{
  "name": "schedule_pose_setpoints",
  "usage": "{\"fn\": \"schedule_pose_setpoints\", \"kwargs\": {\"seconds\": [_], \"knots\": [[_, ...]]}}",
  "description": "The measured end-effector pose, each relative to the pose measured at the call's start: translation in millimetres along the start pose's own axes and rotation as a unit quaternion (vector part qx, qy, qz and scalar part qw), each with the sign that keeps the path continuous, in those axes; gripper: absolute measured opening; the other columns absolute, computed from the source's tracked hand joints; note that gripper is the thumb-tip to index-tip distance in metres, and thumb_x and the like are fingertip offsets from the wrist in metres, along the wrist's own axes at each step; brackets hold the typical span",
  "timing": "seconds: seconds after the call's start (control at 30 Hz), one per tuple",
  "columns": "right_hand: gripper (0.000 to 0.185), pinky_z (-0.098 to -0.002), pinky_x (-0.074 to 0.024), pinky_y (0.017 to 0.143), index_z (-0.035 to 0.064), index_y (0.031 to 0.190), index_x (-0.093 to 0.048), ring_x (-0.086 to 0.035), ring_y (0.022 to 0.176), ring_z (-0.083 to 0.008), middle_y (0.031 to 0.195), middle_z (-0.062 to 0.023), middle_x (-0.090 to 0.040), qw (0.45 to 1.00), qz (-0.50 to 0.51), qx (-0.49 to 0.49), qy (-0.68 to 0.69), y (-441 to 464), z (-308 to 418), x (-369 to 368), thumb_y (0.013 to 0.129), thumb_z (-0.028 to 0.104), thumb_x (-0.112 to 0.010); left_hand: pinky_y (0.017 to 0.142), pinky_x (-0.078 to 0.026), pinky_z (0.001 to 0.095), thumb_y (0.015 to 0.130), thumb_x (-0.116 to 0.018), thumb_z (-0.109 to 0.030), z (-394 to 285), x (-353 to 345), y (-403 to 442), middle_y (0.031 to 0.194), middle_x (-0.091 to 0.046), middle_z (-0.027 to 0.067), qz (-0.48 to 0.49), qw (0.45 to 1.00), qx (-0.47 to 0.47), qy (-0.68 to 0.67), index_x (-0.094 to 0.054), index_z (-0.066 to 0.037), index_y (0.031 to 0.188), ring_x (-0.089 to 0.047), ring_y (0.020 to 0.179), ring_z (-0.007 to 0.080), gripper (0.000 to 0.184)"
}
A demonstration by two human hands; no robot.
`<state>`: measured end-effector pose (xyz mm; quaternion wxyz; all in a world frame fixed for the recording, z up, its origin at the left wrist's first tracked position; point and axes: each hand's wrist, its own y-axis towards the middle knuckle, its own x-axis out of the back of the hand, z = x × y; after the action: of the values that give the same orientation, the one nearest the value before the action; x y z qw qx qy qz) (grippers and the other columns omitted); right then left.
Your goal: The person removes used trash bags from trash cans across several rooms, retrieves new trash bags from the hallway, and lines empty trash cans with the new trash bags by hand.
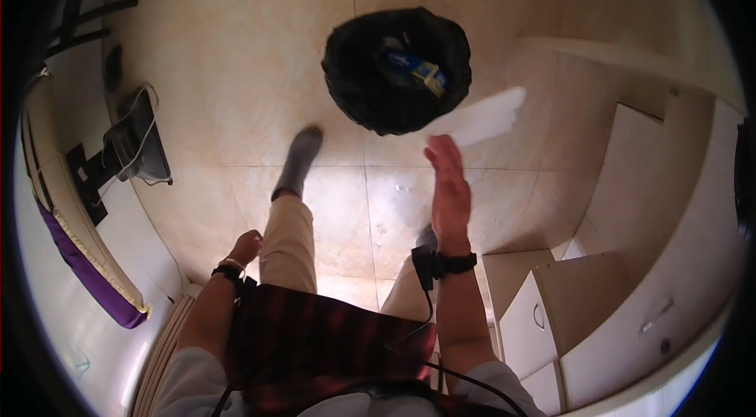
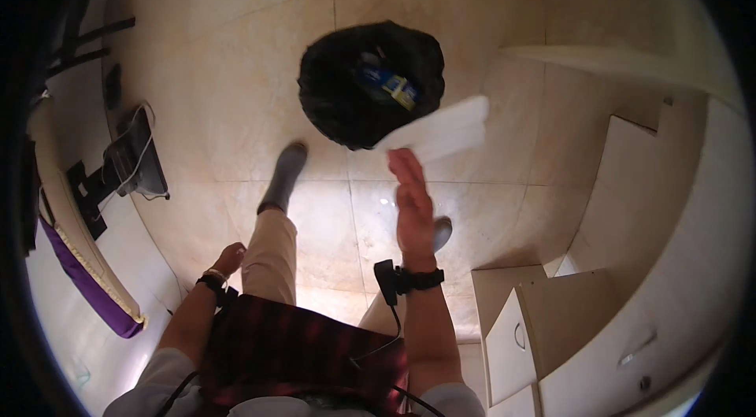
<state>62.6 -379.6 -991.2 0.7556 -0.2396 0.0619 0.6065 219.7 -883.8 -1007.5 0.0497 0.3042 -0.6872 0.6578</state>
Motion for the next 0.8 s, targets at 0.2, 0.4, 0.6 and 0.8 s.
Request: {"fn": "schedule_pose_setpoints", "kwargs": {"seconds": [0.2,0.4,0.6,0.8], "knots": [[0.024,-0.0299,-0.0391,0.092,0.0035,0.108,-0.061,-0.05,0.11,-0.0238,0.115,-0.0131,-0.054,0.961,0.081,-0.011,-0.262,65,-60,-55,0.086,0.008,-0.051,0.055,-0.049,0.0272,0.08,-0.056,-0.012,-69,100,35,0.069,-0.06,0.0077,0.038,0.932,0.024,-0.359,-0.056,-0.002,0.079,-0.058,0.062,0.0138,0.01],[0.025,-0.0267,-0.0479,0.077,0.0068,0.095,-0.065,-0.06,0.091,-0.0174,0.097,-0.0057,-0.063,0.945,-0.097,0.002,-0.312,88,-28,-54,0.075,-0.004,-0.055,0.07,-0.051,0.0288,0.08,-0.056,-0.014,-147,181,119,0.083,-0.06,0.0058,0.146,0.874,-0.098,-0.453,-0.054,-0.005,0.088,-0.058,0.076,0.0144,0.012],[0.027,-0.0286,-0.0435,0.07,0.0063,0.107,-0.058,-0.053,0.084,-0.011,0.094,-0.0032,-0.062,0.925,-0.322,-0.138,-0.151,137,-4,56,0.084,0.015,-0.049,0.078,-0.05,0.0368,0.081,-0.058,-0.017,-243,193,200,0.093,-0.057,0.0052,0.092,0.829,-0.02,-0.551,-0.054,-0.008,0.101,-0.056,0.087,0.0177,0.022],[0.03,-0.0304,-0.0447,0.071,0.003,0.106,-0.059,-0.054,0.082,-0.0143,0.093,-0.0062,-0.062,0.88,-0.242,-0.392,-0.117,208,-68,104,0.086,0.024,-0.053,0.089,-0.041,0.0473,0.085,-0.052,-0.012,-299,143,248,0.12,-0.048,0.0005,0.022,0.825,0.031,-0.564,-0.043,-0.018,0.125,-0.047,0.109,0.0146,0.042]]}}
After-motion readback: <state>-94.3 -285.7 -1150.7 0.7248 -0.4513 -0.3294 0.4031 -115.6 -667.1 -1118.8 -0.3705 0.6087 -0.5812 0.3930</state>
